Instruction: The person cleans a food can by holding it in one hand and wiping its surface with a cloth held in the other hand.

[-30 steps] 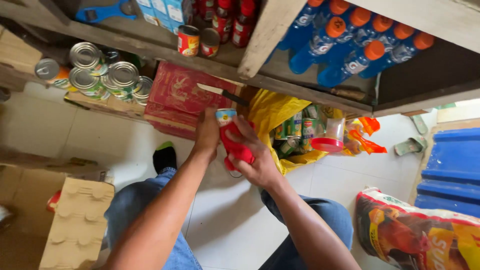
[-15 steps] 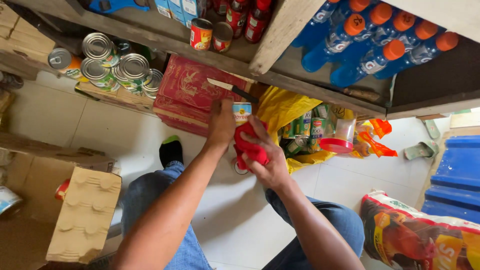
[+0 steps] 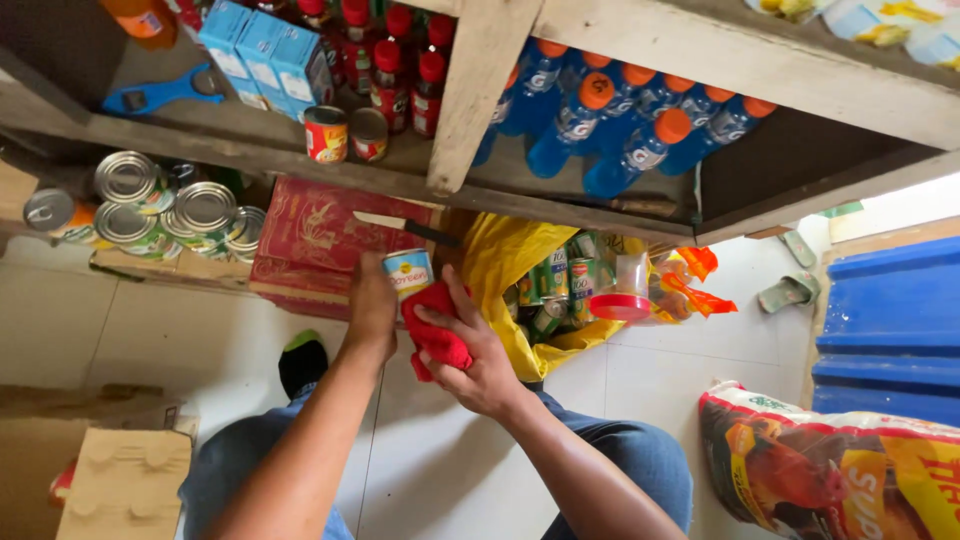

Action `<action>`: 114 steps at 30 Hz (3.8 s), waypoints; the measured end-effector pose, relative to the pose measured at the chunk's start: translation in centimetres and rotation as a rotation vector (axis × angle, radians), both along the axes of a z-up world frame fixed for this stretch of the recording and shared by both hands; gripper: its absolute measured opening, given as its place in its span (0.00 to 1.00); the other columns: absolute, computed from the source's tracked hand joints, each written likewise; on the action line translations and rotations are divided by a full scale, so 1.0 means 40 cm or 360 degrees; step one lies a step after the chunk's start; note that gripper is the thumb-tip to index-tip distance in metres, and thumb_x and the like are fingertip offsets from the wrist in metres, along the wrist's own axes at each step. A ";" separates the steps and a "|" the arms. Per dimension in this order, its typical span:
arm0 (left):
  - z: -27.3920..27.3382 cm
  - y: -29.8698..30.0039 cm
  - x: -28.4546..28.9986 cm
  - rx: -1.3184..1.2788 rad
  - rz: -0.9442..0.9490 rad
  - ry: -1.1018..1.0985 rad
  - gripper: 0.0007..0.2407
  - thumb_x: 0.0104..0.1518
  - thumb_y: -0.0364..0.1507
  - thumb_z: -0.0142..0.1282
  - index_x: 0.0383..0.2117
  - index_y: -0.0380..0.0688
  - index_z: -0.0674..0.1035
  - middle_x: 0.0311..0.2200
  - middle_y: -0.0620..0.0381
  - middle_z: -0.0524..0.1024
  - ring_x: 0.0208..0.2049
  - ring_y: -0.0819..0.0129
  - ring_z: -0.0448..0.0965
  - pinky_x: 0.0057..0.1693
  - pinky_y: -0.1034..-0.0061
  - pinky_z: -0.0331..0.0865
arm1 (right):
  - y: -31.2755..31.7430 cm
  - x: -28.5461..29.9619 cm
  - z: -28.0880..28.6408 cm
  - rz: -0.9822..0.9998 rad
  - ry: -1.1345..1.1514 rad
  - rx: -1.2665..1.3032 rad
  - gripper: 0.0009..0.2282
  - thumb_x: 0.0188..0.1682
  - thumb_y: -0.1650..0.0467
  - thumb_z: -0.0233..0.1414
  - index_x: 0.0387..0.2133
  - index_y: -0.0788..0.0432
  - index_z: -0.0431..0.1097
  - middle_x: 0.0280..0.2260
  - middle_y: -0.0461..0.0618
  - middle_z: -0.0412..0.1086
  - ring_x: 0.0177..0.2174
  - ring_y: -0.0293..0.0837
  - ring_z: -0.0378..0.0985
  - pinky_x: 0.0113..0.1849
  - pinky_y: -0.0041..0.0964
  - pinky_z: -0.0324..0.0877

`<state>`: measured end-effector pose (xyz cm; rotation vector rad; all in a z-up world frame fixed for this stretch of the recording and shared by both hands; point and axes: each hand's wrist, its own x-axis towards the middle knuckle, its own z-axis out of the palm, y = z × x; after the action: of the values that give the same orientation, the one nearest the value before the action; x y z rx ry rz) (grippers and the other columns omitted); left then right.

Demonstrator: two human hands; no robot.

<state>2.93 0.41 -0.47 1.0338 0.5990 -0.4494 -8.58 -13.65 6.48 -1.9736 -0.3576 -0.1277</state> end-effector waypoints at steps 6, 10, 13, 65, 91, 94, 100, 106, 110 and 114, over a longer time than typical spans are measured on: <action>-0.069 -0.046 -0.073 0.0630 -0.0345 -0.0521 0.19 0.64 0.41 0.38 0.43 0.39 0.77 0.37 0.51 0.79 0.37 0.64 0.79 0.45 0.67 0.72 | -0.041 0.030 -0.060 -0.0243 0.0182 0.0204 0.21 0.49 0.70 0.55 0.57 0.61 0.71 0.74 0.66 0.46 0.72 0.61 0.54 0.67 0.49 0.52; -0.081 -0.034 -0.039 0.0372 -0.0446 0.0121 0.23 0.66 0.43 0.33 0.44 0.36 0.77 0.33 0.44 0.76 0.30 0.54 0.75 0.38 0.59 0.69 | 0.000 -0.002 -0.010 -0.0190 -0.0002 -0.0004 0.22 0.45 0.71 0.59 0.55 0.60 0.71 0.73 0.66 0.44 0.71 0.62 0.50 0.67 0.50 0.51; -0.044 -0.007 -0.026 -0.0006 -0.0180 -0.0033 0.21 0.64 0.43 0.33 0.45 0.41 0.77 0.37 0.51 0.80 0.35 0.62 0.82 0.43 0.66 0.76 | 0.016 -0.010 0.005 -0.0074 -0.0116 -0.0142 0.23 0.43 0.72 0.61 0.55 0.60 0.71 0.71 0.68 0.41 0.71 0.63 0.45 0.66 0.50 0.48; 0.063 -0.059 -0.059 0.0761 -0.0449 -0.0648 0.35 0.64 0.54 0.23 0.62 0.35 0.68 0.62 0.37 0.68 0.63 0.47 0.66 0.64 0.64 0.59 | -0.017 0.006 -0.016 -0.0359 -0.0011 -0.0100 0.23 0.47 0.72 0.57 0.59 0.57 0.68 0.72 0.65 0.49 0.69 0.62 0.57 0.66 0.51 0.57; 0.051 -0.043 -0.049 0.0769 -0.0410 -0.0423 0.35 0.70 0.54 0.28 0.47 0.25 0.76 0.39 0.33 0.75 0.36 0.52 0.73 0.44 0.59 0.68 | -0.029 0.013 -0.049 -0.0272 -0.0115 0.0018 0.22 0.48 0.73 0.58 0.58 0.61 0.68 0.70 0.67 0.52 0.68 0.61 0.60 0.65 0.49 0.58; 0.085 -0.067 -0.071 0.0603 -0.0510 -0.0592 0.31 0.63 0.55 0.35 0.48 0.35 0.75 0.39 0.50 0.79 0.40 0.66 0.79 0.47 0.71 0.72 | -0.042 0.023 -0.070 -0.0443 -0.0024 0.0224 0.21 0.51 0.75 0.53 0.59 0.64 0.67 0.69 0.65 0.56 0.67 0.58 0.61 0.65 0.46 0.57; 0.080 -0.075 -0.052 0.0481 -0.0327 -0.0538 0.28 0.52 0.50 0.62 0.44 0.33 0.73 0.35 0.50 0.79 0.34 0.68 0.80 0.38 0.74 0.75 | -0.016 0.019 -0.064 -0.0640 0.0561 0.0783 0.23 0.51 0.74 0.51 0.63 0.61 0.62 0.62 0.65 0.65 0.57 0.56 0.70 0.57 0.43 0.63; 0.081 -0.036 -0.034 0.0390 -0.0060 -0.0476 0.28 0.49 0.44 0.69 0.46 0.34 0.70 0.34 0.50 0.79 0.31 0.69 0.80 0.35 0.76 0.77 | -0.003 -0.004 -0.015 -0.0280 0.0032 0.0074 0.20 0.49 0.75 0.56 0.57 0.66 0.69 0.67 0.66 0.57 0.67 0.57 0.59 0.64 0.46 0.55; 0.088 -0.050 -0.046 0.0329 -0.0399 -0.0580 0.27 0.48 0.44 0.69 0.45 0.33 0.74 0.36 0.50 0.80 0.33 0.69 0.81 0.39 0.74 0.77 | -0.045 0.018 -0.024 -0.0326 0.0083 0.0251 0.18 0.50 0.74 0.54 0.55 0.66 0.70 0.68 0.65 0.57 0.67 0.56 0.62 0.64 0.46 0.56; 0.093 -0.069 -0.055 0.0295 -0.0446 -0.0453 0.27 0.49 0.47 0.66 0.46 0.36 0.75 0.37 0.53 0.82 0.37 0.71 0.82 0.44 0.75 0.77 | -0.067 0.021 -0.063 -0.0401 0.0113 0.0373 0.17 0.52 0.74 0.53 0.54 0.66 0.71 0.67 0.65 0.60 0.68 0.56 0.61 0.66 0.46 0.54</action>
<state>0.72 -2.37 3.24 1.3400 0.2442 -0.4861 -7.76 -16.34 3.97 -1.7780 -0.0434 -0.2485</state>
